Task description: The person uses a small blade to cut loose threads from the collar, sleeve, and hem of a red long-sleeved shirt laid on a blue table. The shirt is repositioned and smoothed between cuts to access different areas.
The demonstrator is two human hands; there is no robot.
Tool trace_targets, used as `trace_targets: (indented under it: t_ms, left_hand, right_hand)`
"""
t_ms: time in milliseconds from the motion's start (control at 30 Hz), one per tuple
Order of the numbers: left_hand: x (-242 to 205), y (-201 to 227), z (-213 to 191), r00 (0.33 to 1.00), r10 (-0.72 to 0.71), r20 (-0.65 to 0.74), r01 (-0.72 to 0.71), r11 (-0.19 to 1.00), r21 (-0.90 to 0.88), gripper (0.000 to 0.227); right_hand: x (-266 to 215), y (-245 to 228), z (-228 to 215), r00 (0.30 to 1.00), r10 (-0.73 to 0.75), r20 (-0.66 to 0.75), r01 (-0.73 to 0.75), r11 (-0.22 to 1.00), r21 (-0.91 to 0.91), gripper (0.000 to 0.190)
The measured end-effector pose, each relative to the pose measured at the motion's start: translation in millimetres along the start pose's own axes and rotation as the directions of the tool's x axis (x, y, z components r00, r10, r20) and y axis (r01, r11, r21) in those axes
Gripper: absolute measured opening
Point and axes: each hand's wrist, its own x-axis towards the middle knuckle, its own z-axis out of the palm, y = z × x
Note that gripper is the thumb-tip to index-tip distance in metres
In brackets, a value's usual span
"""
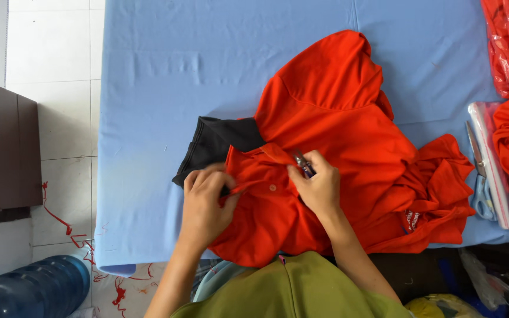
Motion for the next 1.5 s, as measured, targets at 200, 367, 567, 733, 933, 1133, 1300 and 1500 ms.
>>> trace_targets:
  t_ms: [200, 367, 567, 733, 933, 1133, 1300, 1500]
  left_hand:
    - [-16.1, -15.3, -42.2, 0.955, -0.296, -0.029, 0.259, 0.876, -0.407, 0.016]
    - [-27.0, -30.7, -49.6, 0.946, -0.322, -0.025, 0.322, 0.947, -0.023, 0.02]
    - [-39.8, -36.4, -37.4, 0.93, -0.366, -0.035, 0.368, 0.926, 0.089, 0.025]
    - [-43.4, -34.4, -39.8, 0.934, -0.317, -0.166, 0.339, 0.932, 0.129, 0.028]
    - [-55.5, -30.8, -22.3, 0.895, -0.296, -0.333, 0.399, 0.865, 0.305, 0.02]
    - [-36.8, 5.6, -8.8, 0.91, 0.01, -0.415, 0.121, 0.95, 0.289, 0.02]
    - [-19.1, 11.6, 14.2, 0.954, -0.233, -0.189, 0.254, 0.963, 0.094, 0.023]
    - [-21.6, 5.3, 12.0, 0.937, -0.247, -0.247, 0.223, 0.967, -0.121, 0.005]
  right_hand:
    - [19.7, 2.3, -15.8, 0.971, -0.118, -0.208, 0.147, 0.981, 0.129, 0.022]
    - [23.9, 1.7, -21.6, 0.982, -0.16, -0.105, 0.171, 0.979, 0.109, 0.017]
    - [-23.9, -61.1, -13.7, 0.932, -0.353, 0.085, 0.334, 0.925, 0.18, 0.017]
    - [-26.9, -44.8, 9.9, 0.878, -0.426, 0.218, 0.435, 0.901, 0.011, 0.026]
    - [-31.3, -17.1, 20.9, 0.883, -0.454, 0.117, 0.464, 0.882, -0.08, 0.01]
    - [-35.6, -14.4, 22.4, 0.864, -0.494, 0.096, 0.5, 0.863, -0.07, 0.009]
    - [-35.8, -16.8, 21.3, 0.854, -0.508, 0.114, 0.517, 0.852, -0.077, 0.008]
    - [-35.7, -8.0, 23.3, 0.851, -0.518, 0.086, 0.523, 0.851, -0.051, 0.011]
